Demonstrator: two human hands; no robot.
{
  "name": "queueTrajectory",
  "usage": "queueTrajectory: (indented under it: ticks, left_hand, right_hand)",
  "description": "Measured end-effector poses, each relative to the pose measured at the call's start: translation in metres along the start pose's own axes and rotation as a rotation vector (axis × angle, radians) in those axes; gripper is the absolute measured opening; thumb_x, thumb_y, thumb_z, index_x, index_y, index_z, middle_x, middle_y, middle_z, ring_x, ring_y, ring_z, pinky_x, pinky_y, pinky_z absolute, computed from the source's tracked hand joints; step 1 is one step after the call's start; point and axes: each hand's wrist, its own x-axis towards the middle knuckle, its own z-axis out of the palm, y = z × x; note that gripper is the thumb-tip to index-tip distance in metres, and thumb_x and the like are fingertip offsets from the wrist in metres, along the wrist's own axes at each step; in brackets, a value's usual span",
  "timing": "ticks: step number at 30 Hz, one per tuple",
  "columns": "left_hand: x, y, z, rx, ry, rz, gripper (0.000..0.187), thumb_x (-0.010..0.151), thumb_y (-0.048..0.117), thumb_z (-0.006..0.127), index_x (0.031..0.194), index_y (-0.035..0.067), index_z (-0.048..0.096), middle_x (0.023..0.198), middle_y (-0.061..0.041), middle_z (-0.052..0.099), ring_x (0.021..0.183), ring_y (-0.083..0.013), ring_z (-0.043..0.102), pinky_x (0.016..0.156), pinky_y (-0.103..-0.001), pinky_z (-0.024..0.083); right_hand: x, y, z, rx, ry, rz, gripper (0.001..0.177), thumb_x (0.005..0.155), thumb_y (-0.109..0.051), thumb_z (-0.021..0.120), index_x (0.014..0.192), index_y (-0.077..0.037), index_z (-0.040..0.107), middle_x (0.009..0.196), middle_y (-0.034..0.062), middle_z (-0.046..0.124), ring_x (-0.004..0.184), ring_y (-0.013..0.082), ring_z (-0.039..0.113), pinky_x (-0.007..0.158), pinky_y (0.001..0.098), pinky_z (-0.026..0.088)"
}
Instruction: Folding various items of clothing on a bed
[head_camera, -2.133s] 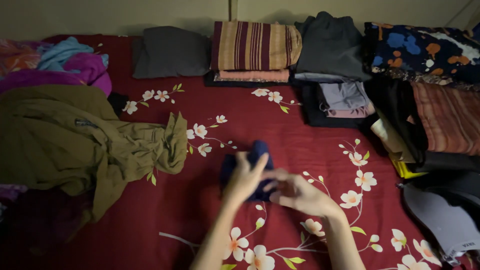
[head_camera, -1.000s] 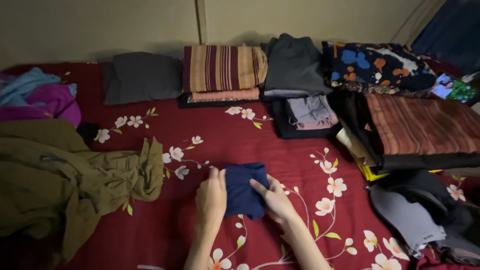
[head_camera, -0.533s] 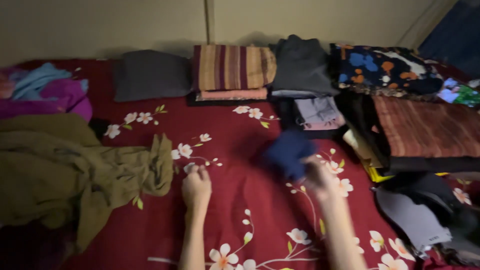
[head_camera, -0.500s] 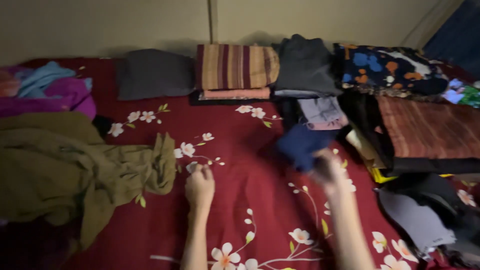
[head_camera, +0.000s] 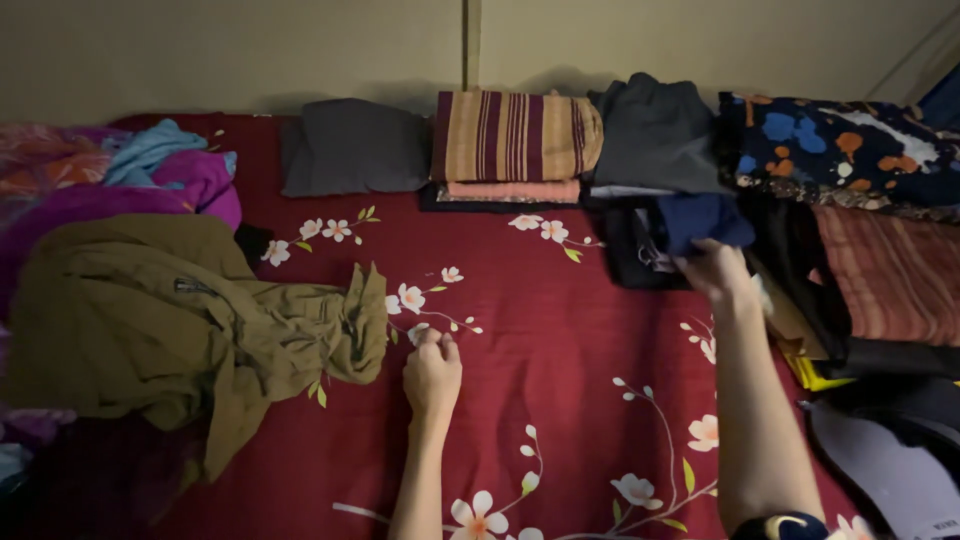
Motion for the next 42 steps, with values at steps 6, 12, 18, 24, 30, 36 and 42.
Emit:
queueTrajectory:
  ticks: [6,12,18,24,30,36,42]
  left_hand:
    - [0.001,0.001,0.0,-0.009,-0.053,-0.03,0.022,0.1,0.026,0.056,0.092,0.007,0.065,0.076,-0.017,0.073,0.073,-0.0385,0.073,0.066,-0.05,0.059]
    - [0.0,0.001,0.001,0.027,-0.025,-0.002,0.023,0.099,0.025,0.058,0.089,0.006,0.065,0.075,-0.017,0.073,0.073,-0.0407,0.072,0.065,-0.051,0.057]
    - [-0.006,0.012,0.006,0.084,-0.022,0.028,0.022,0.1,0.029,0.056,0.1,0.01,0.067,0.097,-0.017,0.074,0.085,-0.0353,0.074,0.072,-0.047,0.059]
    - [-0.019,0.007,0.018,0.174,0.058,0.49,0.057,0.095,0.037,0.06,0.147,0.013,0.056,0.157,-0.013,0.047,0.146,-0.0373,0.031,0.113,-0.066,0.025]
    - [-0.026,-0.002,0.031,0.413,-0.091,0.492,0.061,0.098,0.05,0.051,0.151,0.02,0.047,0.162,-0.011,0.031,0.152,-0.0408,0.018,0.118,-0.07,0.001]
    - [-0.032,0.013,0.023,0.357,-0.131,0.497,0.065,0.094,0.05,0.056,0.151,0.018,0.047,0.163,-0.014,0.029,0.152,-0.0428,0.015,0.116,-0.072,-0.001]
    - [-0.032,0.017,0.028,0.355,-0.075,0.493,0.061,0.099,0.046,0.056,0.15,0.013,0.05,0.164,-0.01,0.033,0.154,-0.0385,0.019,0.118,-0.072,0.0]
  right_hand:
    - [-0.015,-0.021,0.009,-0.131,0.167,0.163,0.064,0.088,-0.01,0.071,0.14,0.002,0.035,0.135,0.0197,0.052,0.108,0.028,0.063,0.092,0.0475,0.059]
    - [-0.036,0.013,0.025,-0.416,0.386,-0.148,0.118,0.086,-0.012,0.073,0.154,0.005,-0.021,0.141,0.0252,0.039,0.11,0.0448,0.064,0.092,0.0598,0.06]
    - [-0.232,0.05,0.074,-1.516,-0.188,-0.58,0.062,0.09,-0.04,0.069,0.144,-0.018,0.046,0.162,0.0304,0.026,0.144,0.0514,0.031,0.112,0.065,0.035]
    - [-0.305,0.061,0.103,-1.815,-0.354,-0.632,0.062,0.095,-0.048,0.055,0.152,-0.026,0.041,0.166,0.0125,0.016,0.153,0.0339,0.012,0.113,0.075,0.009]
    - [-0.3,0.059,0.102,-1.682,-0.494,-0.632,0.063,0.097,-0.045,0.051,0.154,-0.022,0.04,0.166,0.0055,0.024,0.153,0.0283,0.02,0.114,0.0714,0.008]
    - [-0.299,0.062,0.101,-1.665,-0.549,-0.68,0.062,0.099,-0.046,0.05,0.155,-0.021,0.041,0.163,0.0037,0.034,0.151,0.0263,0.028,0.117,0.0696,0.01]
    - [-0.3,0.063,0.101,-1.689,-0.523,-0.732,0.062,0.099,-0.046,0.049,0.154,-0.02,0.041,0.163,0.0042,0.035,0.151,0.0247,0.03,0.118,0.0691,0.011]
